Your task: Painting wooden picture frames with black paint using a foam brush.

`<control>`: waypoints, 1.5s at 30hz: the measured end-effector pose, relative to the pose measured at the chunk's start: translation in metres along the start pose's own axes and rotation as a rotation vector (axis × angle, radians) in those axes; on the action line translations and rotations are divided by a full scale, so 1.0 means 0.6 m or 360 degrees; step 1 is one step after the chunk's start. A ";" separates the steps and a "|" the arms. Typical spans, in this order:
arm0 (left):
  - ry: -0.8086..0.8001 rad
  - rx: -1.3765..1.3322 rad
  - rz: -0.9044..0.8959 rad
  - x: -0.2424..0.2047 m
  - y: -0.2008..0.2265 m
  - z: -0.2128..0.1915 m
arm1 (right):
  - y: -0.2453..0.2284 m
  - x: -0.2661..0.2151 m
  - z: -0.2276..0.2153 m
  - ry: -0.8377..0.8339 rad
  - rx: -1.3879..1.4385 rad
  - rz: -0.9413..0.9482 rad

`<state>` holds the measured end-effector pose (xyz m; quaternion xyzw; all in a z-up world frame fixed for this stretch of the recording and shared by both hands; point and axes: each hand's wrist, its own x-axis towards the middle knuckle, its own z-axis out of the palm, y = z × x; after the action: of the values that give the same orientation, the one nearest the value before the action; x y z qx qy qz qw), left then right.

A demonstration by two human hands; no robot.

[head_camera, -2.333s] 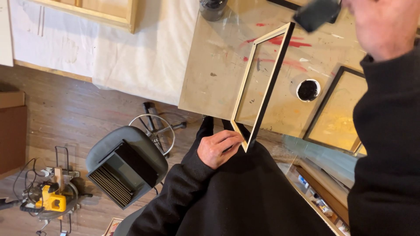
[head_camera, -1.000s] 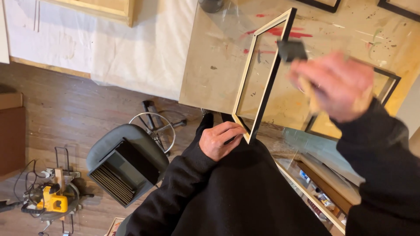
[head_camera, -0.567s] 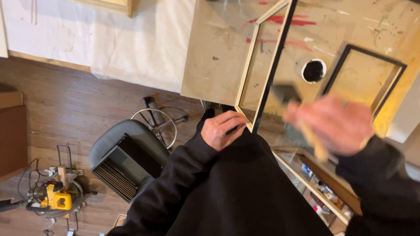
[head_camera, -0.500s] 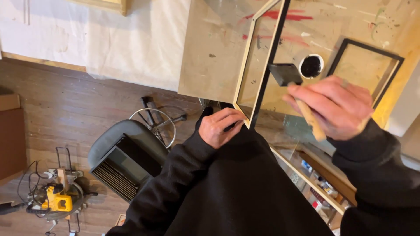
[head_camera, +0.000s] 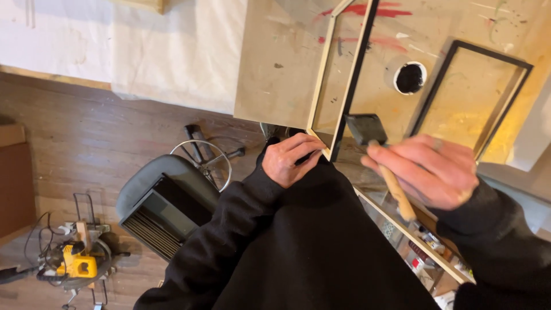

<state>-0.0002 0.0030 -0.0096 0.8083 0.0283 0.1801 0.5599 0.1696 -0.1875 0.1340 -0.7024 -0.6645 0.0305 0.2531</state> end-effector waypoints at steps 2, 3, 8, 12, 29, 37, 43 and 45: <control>0.0013 0.0000 0.0009 -0.001 -0.006 0.006 | 0.000 -0.005 0.009 -0.0042 0.0009 -0.0028; 0.0037 0.0022 0.0004 -0.004 -0.010 0.004 | 0.002 -0.004 0.017 -0.0078 0.0039 -0.0075; 0.0046 0.0062 -0.0031 -0.001 -0.003 -0.005 | -0.021 -0.021 0.026 -0.0086 0.0204 -0.0265; 0.0027 0.0052 0.0014 0.000 -0.004 -0.001 | 0.003 0.005 0.016 0.0063 0.0092 -0.0027; 0.0029 0.0040 0.0003 0.002 -0.001 -0.004 | -0.013 -0.017 0.023 -0.0051 0.0151 -0.0279; 0.0028 0.0018 0.0012 0.002 -0.005 0.005 | 0.004 0.020 -0.010 -0.0031 0.0005 0.0070; 0.0039 0.0032 -0.0029 -0.002 0.003 -0.003 | -0.023 0.011 0.002 -0.0157 0.0301 -0.0336; -0.0001 0.0048 -0.0061 0.002 0.002 -0.001 | -0.020 0.026 -0.020 -0.0247 0.0326 -0.0225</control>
<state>0.0006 0.0033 -0.0079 0.8161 0.0462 0.1686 0.5509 0.1651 -0.1768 0.1537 -0.6200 -0.7232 0.1345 0.2729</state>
